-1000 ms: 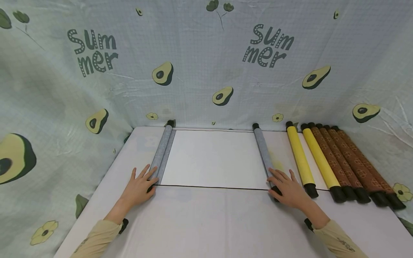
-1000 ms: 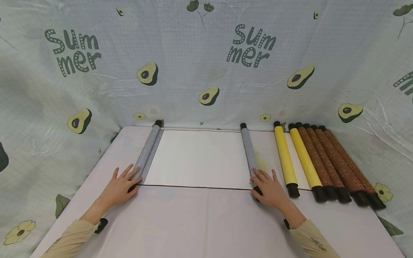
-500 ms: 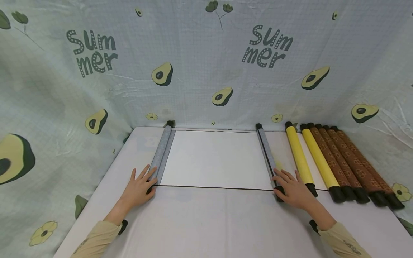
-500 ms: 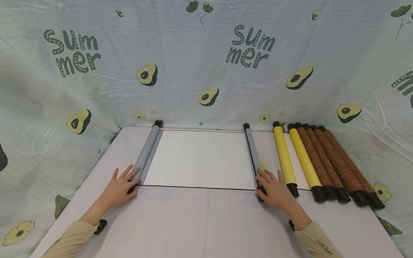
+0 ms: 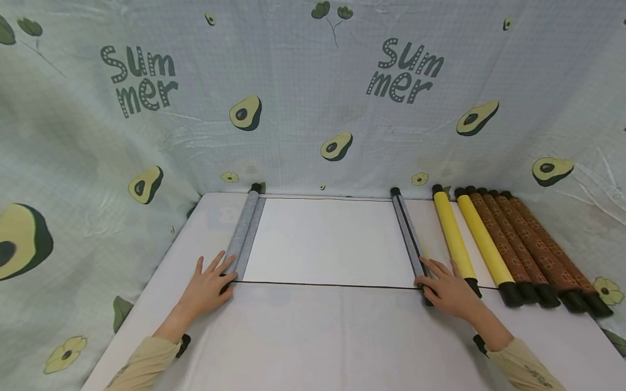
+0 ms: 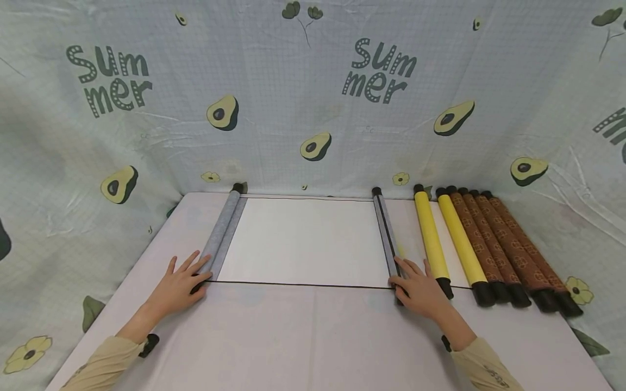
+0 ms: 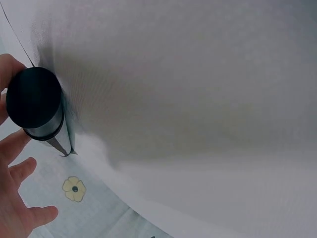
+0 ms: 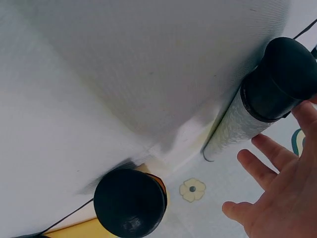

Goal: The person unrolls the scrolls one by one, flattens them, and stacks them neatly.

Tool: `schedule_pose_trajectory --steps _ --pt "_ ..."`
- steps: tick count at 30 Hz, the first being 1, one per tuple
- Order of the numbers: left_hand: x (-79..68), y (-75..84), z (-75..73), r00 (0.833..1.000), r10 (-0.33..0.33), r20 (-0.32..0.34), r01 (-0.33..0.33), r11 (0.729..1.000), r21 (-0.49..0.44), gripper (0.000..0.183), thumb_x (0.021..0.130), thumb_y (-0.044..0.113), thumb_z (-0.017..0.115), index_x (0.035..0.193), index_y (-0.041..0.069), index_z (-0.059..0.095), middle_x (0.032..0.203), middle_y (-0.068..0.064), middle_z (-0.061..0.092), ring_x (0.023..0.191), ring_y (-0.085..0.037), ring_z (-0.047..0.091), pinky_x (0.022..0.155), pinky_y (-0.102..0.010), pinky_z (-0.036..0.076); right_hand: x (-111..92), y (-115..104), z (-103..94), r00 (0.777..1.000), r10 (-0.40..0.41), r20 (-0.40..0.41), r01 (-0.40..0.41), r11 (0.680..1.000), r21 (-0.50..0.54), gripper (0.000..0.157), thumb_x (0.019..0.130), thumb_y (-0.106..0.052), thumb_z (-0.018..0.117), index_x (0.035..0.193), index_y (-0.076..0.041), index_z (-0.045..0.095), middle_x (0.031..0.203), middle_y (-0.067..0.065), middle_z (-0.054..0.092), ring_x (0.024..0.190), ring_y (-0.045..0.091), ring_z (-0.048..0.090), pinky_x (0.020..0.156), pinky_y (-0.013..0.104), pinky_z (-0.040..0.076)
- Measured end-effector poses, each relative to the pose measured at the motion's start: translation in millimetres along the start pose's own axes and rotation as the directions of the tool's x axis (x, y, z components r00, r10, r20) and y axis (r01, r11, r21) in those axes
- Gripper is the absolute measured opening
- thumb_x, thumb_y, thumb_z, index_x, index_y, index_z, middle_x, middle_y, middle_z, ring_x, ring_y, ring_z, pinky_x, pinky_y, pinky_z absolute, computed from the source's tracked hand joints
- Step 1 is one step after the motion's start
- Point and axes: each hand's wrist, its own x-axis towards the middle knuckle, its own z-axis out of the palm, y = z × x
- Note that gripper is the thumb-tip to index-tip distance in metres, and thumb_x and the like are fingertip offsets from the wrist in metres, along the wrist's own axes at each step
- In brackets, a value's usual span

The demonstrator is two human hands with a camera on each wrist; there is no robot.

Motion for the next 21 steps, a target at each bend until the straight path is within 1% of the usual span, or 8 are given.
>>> schedule_pose_trajectory --steps 3,6,10,17,21 --pt "-0.5 -1.7 0.9 1.0 -0.001 0.008 0.001 1.0 0.006 0.03 0.079 0.023 0.062 0.107 0.011 0.065 0.133 -0.012 0.047 0.127 -0.036 0.033 0.095 -0.067 0.021 -1.4 0.9 0.7 1.0 -0.002 -0.005 0.002 1.0 -0.004 0.016 0.08 -0.024 0.064 0.095 -0.022 0.061 0.132 0.016 0.045 0.119 0.036 0.041 0.095 0.066 0.02" --pt "-1.5 -3.7 2.5 1.0 0.0 0.011 0.0 1.0 0.028 0.032 0.079 0.027 0.062 0.108 0.013 0.065 0.134 -0.011 0.046 0.127 -0.036 0.033 0.094 -0.067 0.022 -2.2 2.7 2.1 0.999 -0.025 -0.026 0.024 1.0 -0.016 0.025 0.075 -0.03 0.068 0.096 -0.019 0.058 0.132 0.014 0.045 0.119 0.036 0.041 0.093 0.067 0.021" --pt "-3.5 -5.3 3.6 1.0 0.003 0.004 -0.003 0.999 0.041 0.037 0.076 0.031 0.065 0.109 0.015 0.065 0.134 -0.01 0.047 0.127 -0.036 0.033 0.094 -0.068 0.022 -5.0 6.6 3.4 0.998 -0.041 -0.046 0.04 0.999 -0.027 0.032 0.072 -0.029 0.071 0.096 -0.015 0.056 0.131 0.013 0.046 0.118 0.036 0.041 0.093 0.066 0.022" --pt "-5.5 -5.2 1.4 1.0 0.003 -0.005 -0.003 0.999 0.045 0.038 0.075 0.032 0.066 0.11 0.016 0.064 0.133 -0.01 0.048 0.126 -0.037 0.034 0.093 -0.068 0.023 -9.7 11.1 3.2 1.0 0.007 -0.028 -0.008 1.0 -0.016 0.032 0.071 -0.026 0.07 0.098 -0.015 0.057 0.131 0.013 0.046 0.117 0.037 0.042 0.093 0.066 0.02" --pt "-5.8 -4.6 0.5 1.0 -0.003 0.003 0.003 0.999 0.035 0.038 0.076 0.031 0.066 0.11 0.016 0.064 0.133 -0.01 0.047 0.127 -0.037 0.033 0.093 -0.068 0.022 -10.6 10.9 2.9 1.0 0.016 -0.014 -0.016 1.0 -0.025 0.032 0.073 -0.027 0.069 0.101 -0.015 0.058 0.132 0.013 0.046 0.117 0.037 0.042 0.094 0.066 0.02"
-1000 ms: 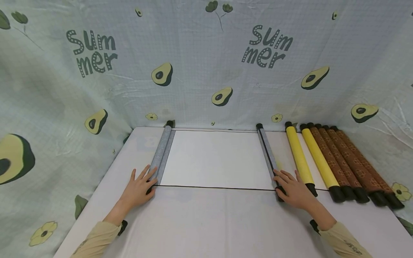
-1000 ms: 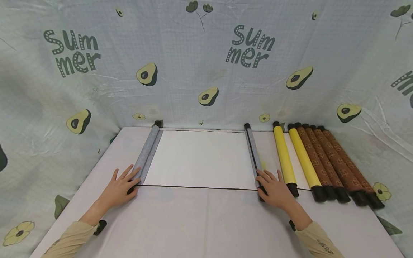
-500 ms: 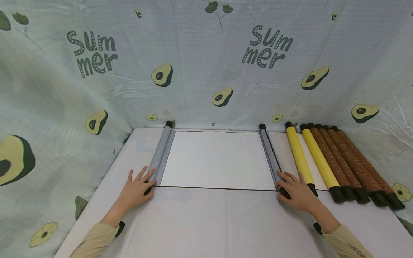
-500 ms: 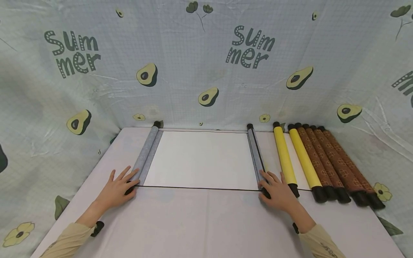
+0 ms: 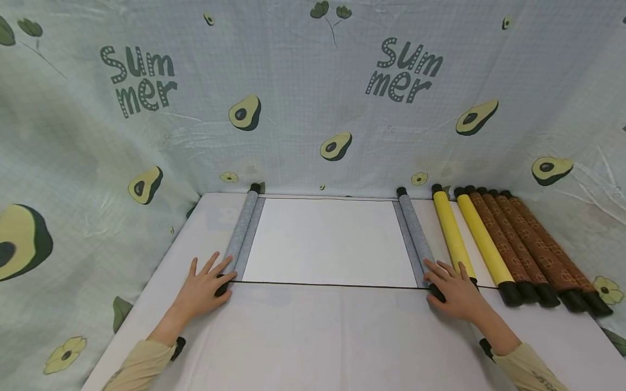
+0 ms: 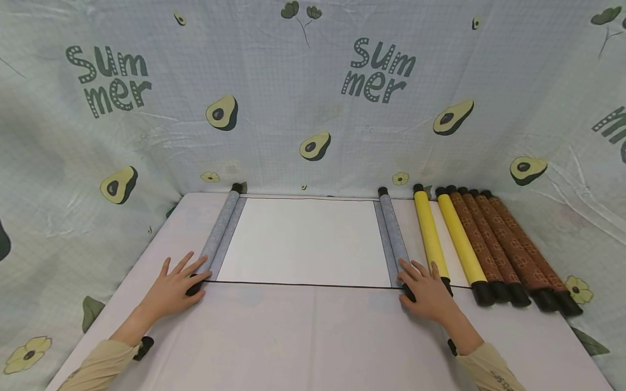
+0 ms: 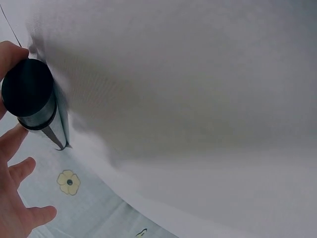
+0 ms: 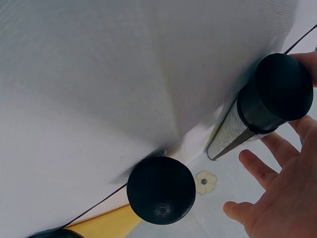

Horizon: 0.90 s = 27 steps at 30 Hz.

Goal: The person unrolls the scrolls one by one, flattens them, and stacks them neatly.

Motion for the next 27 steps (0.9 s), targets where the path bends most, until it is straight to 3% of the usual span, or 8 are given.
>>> schedule_pose_trajectory --steps 11,23,27 --pt "-1.2 -1.1 1.6 1.0 -0.014 0.002 0.014 1.0 -0.001 0.037 0.077 0.032 0.065 0.111 0.016 0.064 0.133 -0.01 0.047 0.127 -0.037 0.033 0.093 -0.068 0.021 -2.0 5.2 0.7 1.0 0.008 0.014 -0.009 1.0 0.003 0.026 0.075 -0.027 0.068 0.1 -0.021 0.062 0.133 0.012 0.044 0.119 0.038 0.04 0.095 0.065 0.018" --pt "-1.2 0.1 -0.7 0.999 -0.028 0.017 0.028 0.999 0.018 0.038 0.078 0.033 0.065 0.112 0.017 0.063 0.133 -0.011 0.047 0.127 -0.037 0.032 0.094 -0.066 0.022 -5.8 13.8 -0.8 0.996 -0.028 -0.088 0.024 0.999 -0.043 0.032 0.071 -0.031 0.07 0.102 -0.024 0.063 0.128 0.011 0.05 0.116 0.037 0.043 0.094 0.065 0.02" --pt "-1.3 0.3 -0.1 1.0 -0.024 0.02 0.023 0.999 0.025 0.037 0.078 0.033 0.064 0.112 0.017 0.063 0.133 -0.011 0.047 0.127 -0.037 0.033 0.094 -0.067 0.023 -7.8 14.5 -1.0 0.994 -0.037 -0.099 0.031 0.998 -0.061 0.033 0.074 -0.032 0.066 0.106 -0.025 0.063 0.128 0.011 0.05 0.124 0.031 0.037 0.093 0.065 0.021"
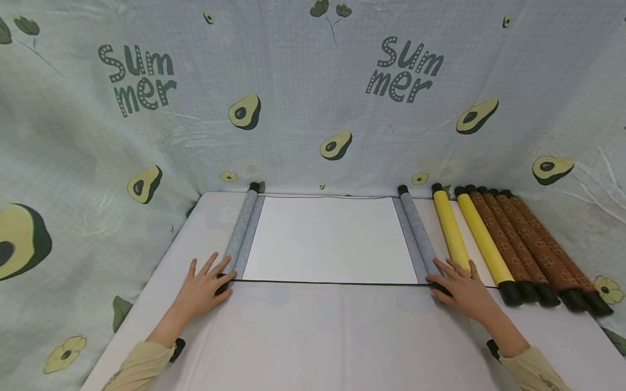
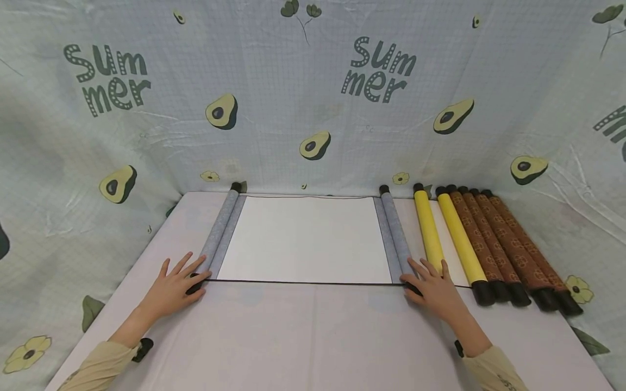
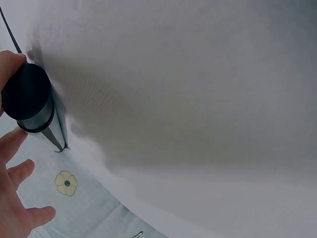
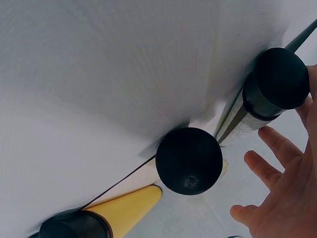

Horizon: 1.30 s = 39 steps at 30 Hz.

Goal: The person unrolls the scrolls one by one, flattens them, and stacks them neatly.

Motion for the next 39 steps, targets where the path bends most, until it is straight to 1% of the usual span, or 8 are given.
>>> schedule_pose_trajectory --steps 4,8,13,18,23,30,33,39 --pt "-0.6 0.3 0.8 1.0 0.001 -0.002 -0.001 1.0 0.002 0.036 0.079 0.033 0.064 0.111 0.017 0.064 0.133 -0.011 0.048 0.127 -0.037 0.033 0.093 -0.067 0.024 -2.2 0.7 1.0 1.0 -0.007 -0.016 0.007 1.0 -0.003 0.032 0.077 -0.032 0.064 0.108 -0.025 0.063 0.129 0.011 0.05 0.132 0.022 0.029 0.093 0.065 0.022" --pt "-1.1 0.1 0.9 1.0 0.0 -0.011 0.0 1.0 -0.007 0.036 0.078 0.033 0.064 0.111 0.017 0.064 0.132 -0.011 0.048 0.127 -0.037 0.033 0.094 -0.067 0.023 -2.9 0.2 1.8 1.0 0.009 -0.006 -0.009 1.0 0.004 0.033 0.076 -0.032 0.065 0.108 -0.025 0.063 0.13 0.01 0.049 0.124 0.029 0.038 0.093 0.065 0.022" --pt "-2.6 1.5 1.1 1.0 0.006 -0.019 -0.006 1.0 -0.011 0.037 0.078 0.034 0.064 0.112 0.018 0.064 0.133 -0.01 0.048 0.126 -0.037 0.034 0.094 -0.067 0.023 -3.2 -1.8 1.2 0.995 0.066 0.072 -0.071 0.996 0.058 0.034 0.079 -0.035 0.063 0.111 -0.025 0.062 0.133 0.01 0.045 0.12 0.035 0.039 0.094 0.065 0.02" --pt "-3.1 4.0 -0.4 0.999 0.006 -0.034 -0.007 0.999 -0.036 0.038 0.079 0.033 0.064 0.113 0.018 0.062 0.132 -0.01 0.048 0.127 -0.037 0.034 0.094 -0.066 0.023 -3.0 -2.4 -1.3 0.981 0.119 0.154 -0.137 0.985 0.107 0.036 0.086 -0.04 0.054 0.118 -0.024 0.057 0.136 0.015 0.041 0.122 0.04 0.034 0.096 0.065 0.017" --pt "-2.5 5.5 -3.8 0.999 0.002 -0.043 -0.004 0.999 -0.051 0.038 0.08 0.032 0.064 0.114 0.017 0.062 0.131 -0.011 0.049 0.127 -0.037 0.033 0.095 -0.066 0.022 -2.4 -0.6 -4.5 0.969 0.157 0.188 -0.182 0.976 0.119 0.039 0.09 -0.039 0.047 0.125 -0.023 0.051 0.138 0.019 0.037 0.123 0.042 0.032 0.095 0.065 0.016" --pt "-0.1 6.3 -3.0 0.998 0.013 -0.056 -0.014 1.0 -0.022 0.04 0.079 0.034 0.064 0.116 0.018 0.061 0.13 -0.012 0.05 0.127 -0.036 0.034 0.094 -0.066 0.024 -2.7 2.1 -9.4 0.952 0.186 0.241 -0.223 0.965 0.135 0.041 0.091 -0.038 0.045 0.13 -0.027 0.044 0.138 0.022 0.035 0.121 0.045 0.032 0.093 0.066 0.017" --pt "2.0 6.9 -2.5 0.997 0.025 -0.072 -0.026 1.0 -0.011 0.041 0.079 0.034 0.064 0.116 0.019 0.06 0.129 -0.012 0.051 0.127 -0.036 0.034 0.094 -0.066 0.025 -3.0 4.9 -9.9 0.942 0.206 0.264 -0.243 0.963 0.114 0.043 0.092 -0.039 0.042 0.134 -0.029 0.039 0.138 0.023 0.034 0.12 0.046 0.033 0.094 0.065 0.018" --pt "6.0 9.7 -3.0 0.994 0.044 -0.098 -0.044 0.999 -0.004 0.041 0.078 0.032 0.064 0.117 0.018 0.06 0.128 -0.013 0.051 0.126 -0.037 0.035 0.093 -0.066 0.025 -2.7 10.2 -9.8 0.946 0.247 0.212 -0.257 0.966 0.023 0.044 0.092 -0.037 0.043 0.133 -0.024 0.038 0.134 0.026 0.039 0.115 0.046 0.039 0.092 0.065 0.024"
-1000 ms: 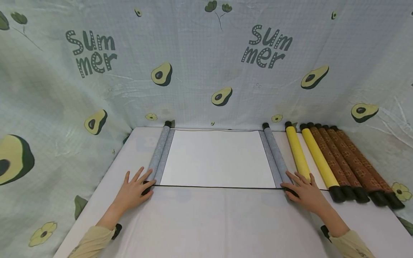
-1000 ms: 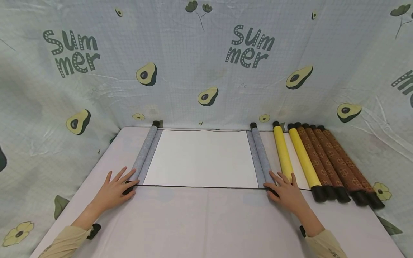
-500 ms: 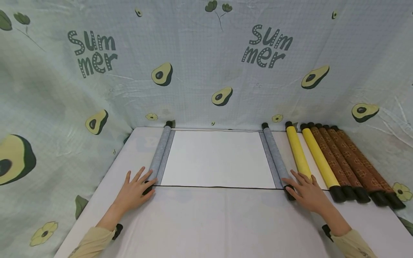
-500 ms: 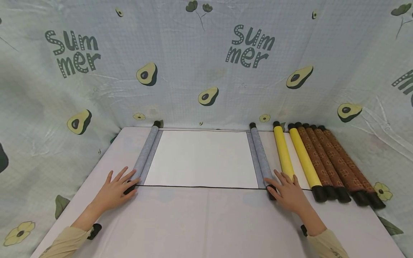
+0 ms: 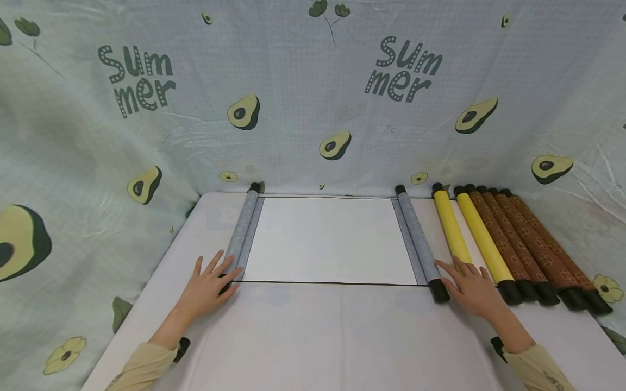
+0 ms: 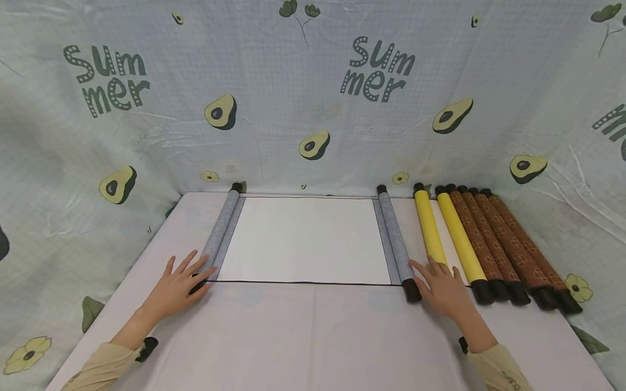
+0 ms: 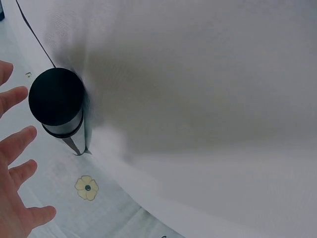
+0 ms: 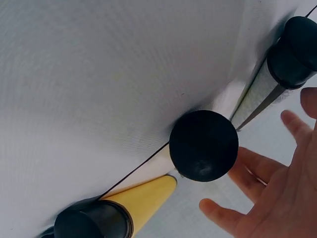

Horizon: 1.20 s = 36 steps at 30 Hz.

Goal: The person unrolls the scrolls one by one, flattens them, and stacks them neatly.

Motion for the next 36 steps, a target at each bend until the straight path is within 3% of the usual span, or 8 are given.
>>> schedule_pose_trajectory --steps 4,8,13,16,22,28,36 --pt "1.3 2.4 -1.5 1.0 0.013 -0.017 -0.013 1.0 0.009 0.042 0.078 0.031 0.065 0.117 0.017 0.06 0.128 -0.014 0.052 0.125 -0.037 0.036 0.093 -0.066 0.026 0.1 1.3 -3.0 1.0 0.016 -0.023 -0.017 0.997 -0.077 0.046 0.089 -0.033 0.049 0.132 -0.018 0.039 0.129 0.027 0.043 0.111 0.044 0.042 0.09 0.064 0.028" --pt "2.1 5.5 -3.3 1.0 0.02 -0.023 -0.02 1.0 0.012 0.042 0.078 0.031 0.065 0.117 0.018 0.06 0.128 -0.013 0.052 0.125 -0.037 0.037 0.093 -0.066 0.026 -0.6 6.4 -3.7 0.995 -0.001 -0.095 -0.015 0.984 -0.176 0.05 0.08 -0.024 0.062 0.125 -0.008 0.047 0.121 0.026 0.049 0.104 0.043 0.047 0.084 0.063 0.033" --pt "2.5 9.8 -3.9 0.998 0.047 -0.052 -0.047 0.999 0.003 0.041 0.078 0.03 0.064 0.117 0.019 0.06 0.126 -0.013 0.053 0.124 -0.037 0.038 0.093 -0.065 0.026 -1.9 17.3 0.9 0.978 0.016 -0.206 -0.056 0.98 -0.192 0.046 0.07 -0.019 0.067 0.109 0.001 0.056 0.111 0.023 0.05 0.096 0.045 0.047 0.078 0.065 0.033" --pt "3.2 11.7 -3.0 0.995 0.063 -0.074 -0.064 0.998 -0.002 0.041 0.077 0.029 0.065 0.117 0.019 0.06 0.126 -0.013 0.054 0.123 -0.038 0.038 0.092 -0.066 0.026 -2.4 23.4 2.5 0.973 0.052 -0.224 -0.097 0.976 -0.194 0.048 0.068 -0.021 0.069 0.106 0.005 0.055 0.106 0.025 0.049 0.095 0.047 0.045 0.078 0.067 0.032" --pt "6.0 15.2 -2.9 0.993 0.081 -0.089 -0.081 0.997 0.01 0.043 0.076 0.029 0.066 0.117 0.019 0.059 0.126 -0.011 0.054 0.123 -0.037 0.04 0.092 -0.065 0.028 -3.7 31.4 0.2 0.976 0.176 -0.131 -0.197 0.966 -0.168 0.056 0.072 -0.025 0.069 0.111 0.006 0.044 0.1 0.033 0.045 0.095 0.053 0.039 0.076 0.073 0.024" --pt "9.3 20.4 -4.8 0.993 0.083 -0.078 -0.084 0.997 0.001 0.044 0.076 0.03 0.066 0.118 0.02 0.059 0.127 -0.011 0.053 0.123 -0.037 0.039 0.093 -0.065 0.028 -5.8 37.9 2.0 0.961 0.275 -0.024 -0.276 0.958 -0.082 0.057 0.08 -0.03 0.062 0.122 -0.001 0.035 0.118 0.044 0.027 0.102 0.066 0.025 0.073 0.081 0.015" --pt "14.4 27.4 -2.9 0.993 0.097 -0.067 -0.097 0.995 -0.002 0.045 0.076 0.029 0.067 0.119 0.021 0.058 0.129 -0.01 0.051 0.123 -0.037 0.04 0.093 -0.064 0.027 -4.2 41.5 -1.2 0.941 0.329 0.081 -0.326 0.944 -0.056 0.056 0.088 -0.039 0.05 0.125 -0.004 0.027 0.12 0.054 0.014 0.1 0.07 0.024 0.069 0.073 0.031"
